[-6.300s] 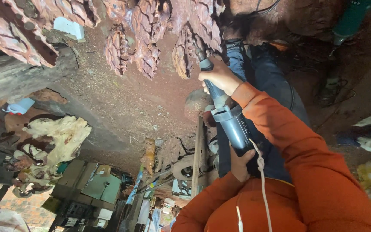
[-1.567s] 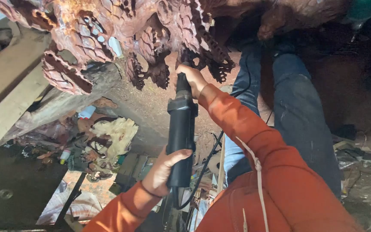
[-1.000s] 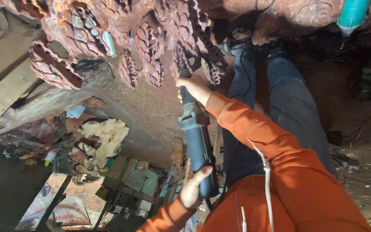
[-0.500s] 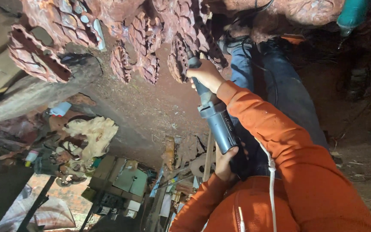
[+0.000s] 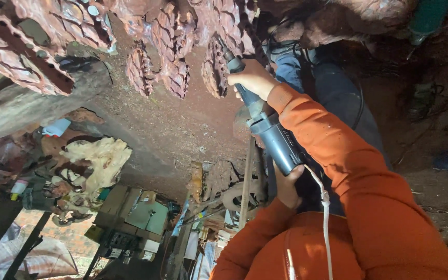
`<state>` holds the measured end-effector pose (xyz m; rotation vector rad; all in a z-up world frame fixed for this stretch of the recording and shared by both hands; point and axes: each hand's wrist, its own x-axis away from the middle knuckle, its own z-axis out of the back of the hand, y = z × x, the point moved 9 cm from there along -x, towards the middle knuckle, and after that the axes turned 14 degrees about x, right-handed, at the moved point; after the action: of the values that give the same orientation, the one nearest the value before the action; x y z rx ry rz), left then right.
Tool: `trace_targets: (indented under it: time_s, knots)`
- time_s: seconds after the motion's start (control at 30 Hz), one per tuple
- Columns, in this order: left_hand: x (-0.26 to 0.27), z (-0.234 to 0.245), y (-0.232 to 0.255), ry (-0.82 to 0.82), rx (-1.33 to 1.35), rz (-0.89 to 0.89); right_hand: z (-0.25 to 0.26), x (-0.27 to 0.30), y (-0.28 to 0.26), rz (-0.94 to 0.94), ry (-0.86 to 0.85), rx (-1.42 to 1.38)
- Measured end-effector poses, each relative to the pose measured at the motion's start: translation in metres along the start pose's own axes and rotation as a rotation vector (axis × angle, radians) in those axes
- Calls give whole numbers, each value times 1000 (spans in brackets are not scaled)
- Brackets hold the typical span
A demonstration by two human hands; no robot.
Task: Using a power rotary tool to carve and refine details on a large, intricate wooden sculpture.
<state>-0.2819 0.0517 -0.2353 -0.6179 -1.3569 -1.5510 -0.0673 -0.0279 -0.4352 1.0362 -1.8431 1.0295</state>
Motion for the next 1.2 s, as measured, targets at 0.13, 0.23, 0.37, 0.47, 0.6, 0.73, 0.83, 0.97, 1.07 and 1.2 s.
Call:
trace_targets:
  time_s: [0.13, 0.23, 0.37, 0.47, 0.6, 0.73, 0.83, 0.97, 1.07, 1.2]
  knots:
    - [14, -25, 21, -45, 4, 44, 6, 3, 0, -19, -23, 21]
    - [26, -47, 32, -54, 34, 122, 9, 10, -1, -5, -49, 51]
    - [32, -60, 40, -41, 32, 146, 5, 11, 1, 14, -73, 40]
    - [27, -52, 27, -30, 16, 146, 4, 4, 12, 15, -98, 24]
    - [24, -52, 14, -23, 7, 134, 4, 6, 11, -3, -125, 37]
    - [18, -61, 27, -55, 18, 114, 9, 3, 13, 20, -137, 50]
    - [15, -60, 25, -41, 39, 91, 9, 5, 12, 20, -141, 54]
    - [5, -54, 14, -86, 38, 84, 10, 7, 8, 14, -149, 32]
    - [-4, -40, -10, -103, -1, 99, 10, 4, 10, 20, -147, 38]
    - [-10, -35, -7, -86, -59, 85, 10, -4, 15, 34, -130, 73]
